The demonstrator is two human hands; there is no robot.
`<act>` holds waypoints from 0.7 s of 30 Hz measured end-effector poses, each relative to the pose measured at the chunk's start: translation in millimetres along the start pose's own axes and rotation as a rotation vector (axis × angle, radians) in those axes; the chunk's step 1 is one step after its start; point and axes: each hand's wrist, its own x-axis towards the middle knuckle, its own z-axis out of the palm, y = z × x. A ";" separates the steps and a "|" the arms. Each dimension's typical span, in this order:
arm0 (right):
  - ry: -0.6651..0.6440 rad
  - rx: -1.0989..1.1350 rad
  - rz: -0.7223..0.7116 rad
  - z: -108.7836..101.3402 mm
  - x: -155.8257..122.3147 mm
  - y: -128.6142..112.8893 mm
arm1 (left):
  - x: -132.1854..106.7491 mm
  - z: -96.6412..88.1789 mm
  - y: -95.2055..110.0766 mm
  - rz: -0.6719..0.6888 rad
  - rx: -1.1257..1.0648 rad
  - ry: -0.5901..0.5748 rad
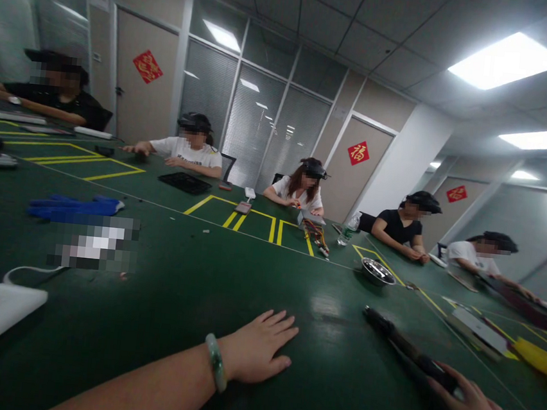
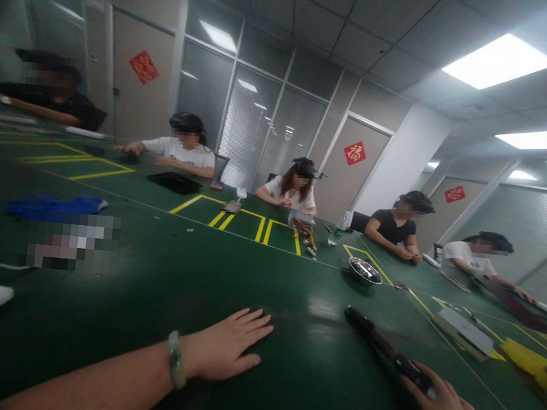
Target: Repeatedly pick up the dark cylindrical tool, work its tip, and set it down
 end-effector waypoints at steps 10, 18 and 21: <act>-0.330 0.234 -0.446 15.1 -67.2 -265.8 | 2.5 -10.6 14.2 -0.004 0.058 0.227; -0.495 0.468 -0.756 58.0 -140.9 -417.3 | -0.9 -26.4 20.2 -0.080 0.129 0.426; -0.505 0.474 -0.806 56.7 -141.6 -427.6 | -1.5 -26.6 13.2 -0.129 0.137 0.461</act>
